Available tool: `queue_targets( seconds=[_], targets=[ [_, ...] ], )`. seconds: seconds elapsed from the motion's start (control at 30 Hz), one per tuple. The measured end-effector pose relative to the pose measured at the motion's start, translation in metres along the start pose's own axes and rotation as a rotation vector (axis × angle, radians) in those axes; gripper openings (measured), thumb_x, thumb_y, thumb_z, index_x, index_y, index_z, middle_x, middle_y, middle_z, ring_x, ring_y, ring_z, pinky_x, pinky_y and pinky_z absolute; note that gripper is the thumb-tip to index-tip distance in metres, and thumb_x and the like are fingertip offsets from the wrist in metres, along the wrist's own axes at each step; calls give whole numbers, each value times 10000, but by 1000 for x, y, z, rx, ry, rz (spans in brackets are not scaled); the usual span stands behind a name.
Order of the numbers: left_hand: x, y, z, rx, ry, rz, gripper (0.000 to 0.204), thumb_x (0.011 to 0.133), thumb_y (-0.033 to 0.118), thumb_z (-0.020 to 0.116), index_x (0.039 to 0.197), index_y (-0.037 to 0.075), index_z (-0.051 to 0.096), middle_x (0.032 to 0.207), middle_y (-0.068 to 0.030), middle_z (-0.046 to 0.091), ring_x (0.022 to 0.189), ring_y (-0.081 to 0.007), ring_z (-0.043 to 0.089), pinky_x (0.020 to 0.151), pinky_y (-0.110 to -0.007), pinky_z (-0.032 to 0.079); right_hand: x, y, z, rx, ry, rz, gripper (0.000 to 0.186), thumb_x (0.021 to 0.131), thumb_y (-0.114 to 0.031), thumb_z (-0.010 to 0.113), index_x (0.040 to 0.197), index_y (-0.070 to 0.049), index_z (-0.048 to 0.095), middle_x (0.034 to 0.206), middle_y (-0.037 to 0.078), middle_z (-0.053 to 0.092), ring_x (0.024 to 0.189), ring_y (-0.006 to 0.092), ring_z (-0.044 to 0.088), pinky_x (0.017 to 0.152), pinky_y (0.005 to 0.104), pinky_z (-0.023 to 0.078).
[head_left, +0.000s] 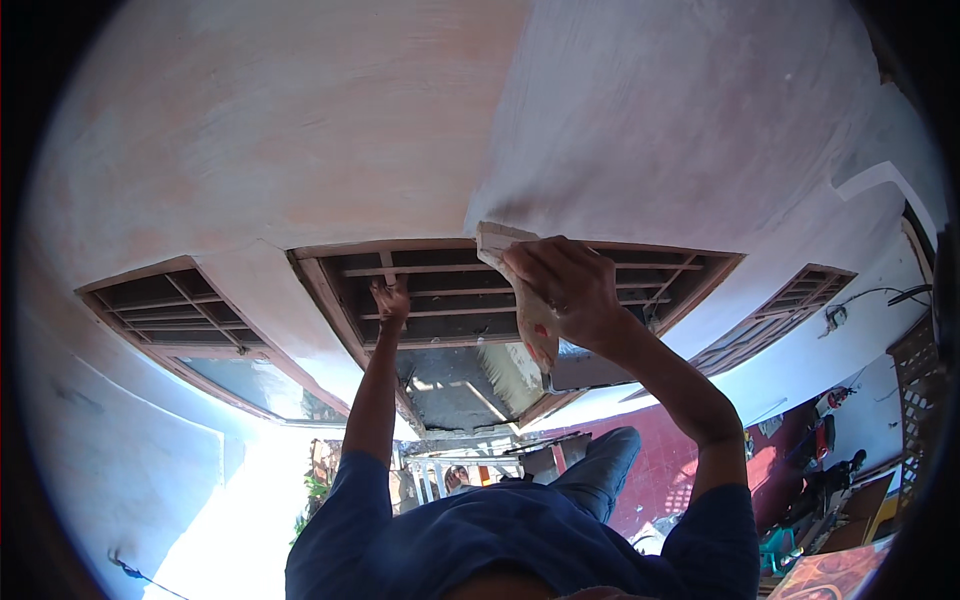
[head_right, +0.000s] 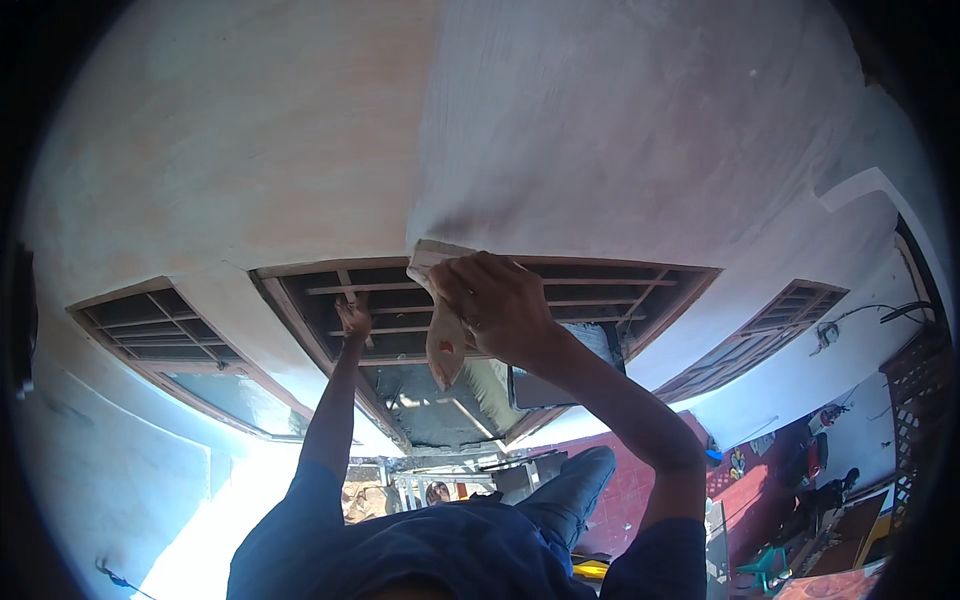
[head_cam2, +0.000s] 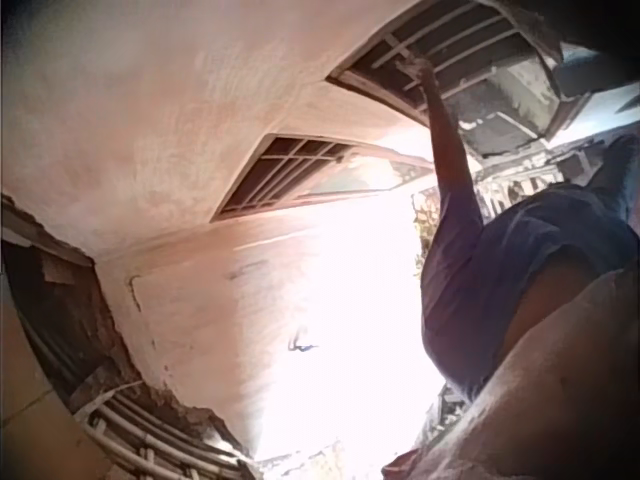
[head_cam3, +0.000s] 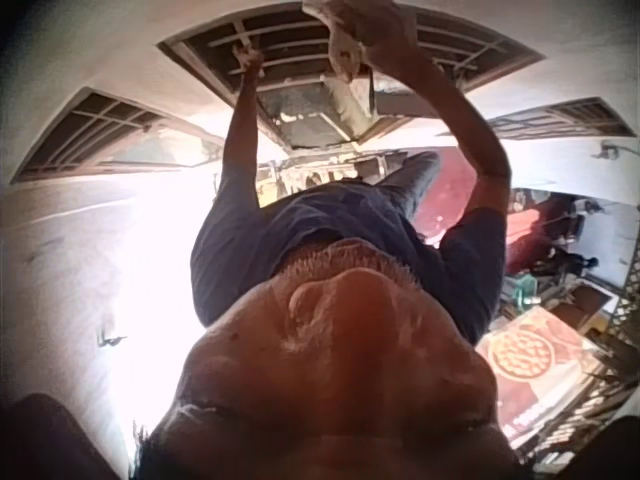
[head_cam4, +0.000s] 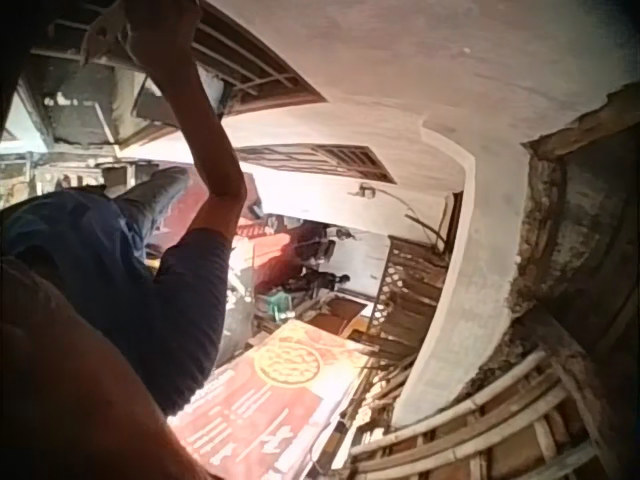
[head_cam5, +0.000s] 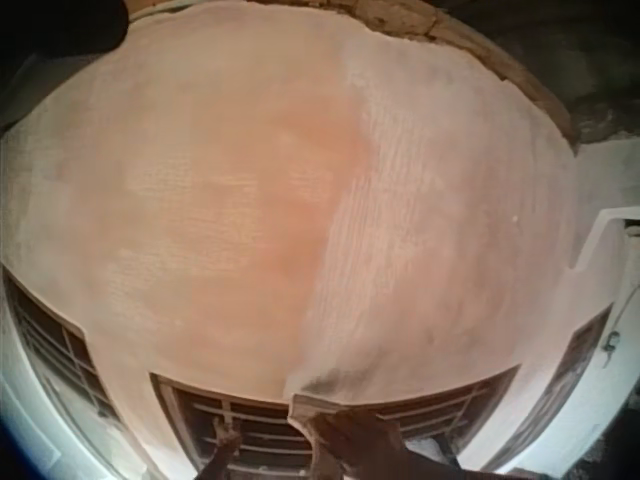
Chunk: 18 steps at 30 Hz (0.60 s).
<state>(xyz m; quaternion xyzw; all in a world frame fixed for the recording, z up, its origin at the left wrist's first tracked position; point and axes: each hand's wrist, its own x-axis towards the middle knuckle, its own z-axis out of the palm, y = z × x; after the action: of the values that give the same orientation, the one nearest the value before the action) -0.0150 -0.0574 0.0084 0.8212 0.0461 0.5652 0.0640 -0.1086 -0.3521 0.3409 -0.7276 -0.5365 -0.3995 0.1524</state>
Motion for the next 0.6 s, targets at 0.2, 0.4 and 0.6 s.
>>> queue_targets(
  seconds=[0.2, 0.4, 0.6],
  targets=[
    [0, -5, 1, -16, -11, -35, 291, 755, 57, 512, 1002, 166, 621, 1007, -164, 546, 860, -384, 478, 703, -476, 413, 69, 43, -32, 30, 144, -28, 198, 738, -94, 695, 916, -77, 610, 817, 58, 631, 693, 186, 636, 604, 273, 531],
    [-5, -7, -1, 14, -54, -32, 306, 747, 66, 519, 1018, 167, 620, 1052, -203, 511, 907, -407, 467, 744, -504, 424, 91, 49, -62, -378, 550, -321, 323, 689, -45, 705, 997, -99, 625, 874, 18, 643, 784, 162, 624, 659, 272, 532],
    [5, 0, -3, 19, -109, -36, 307, 747, 71, 519, 1017, 175, 623, 1109, -208, 504, 938, -409, 473, 733, -491, 424, 4, 2, 9, -277, 105, -114, 371, 612, -148, 707, 960, -72, 601, 852, 48, 608, 737, 178, 598, 649, 293, 529]
  ],
)
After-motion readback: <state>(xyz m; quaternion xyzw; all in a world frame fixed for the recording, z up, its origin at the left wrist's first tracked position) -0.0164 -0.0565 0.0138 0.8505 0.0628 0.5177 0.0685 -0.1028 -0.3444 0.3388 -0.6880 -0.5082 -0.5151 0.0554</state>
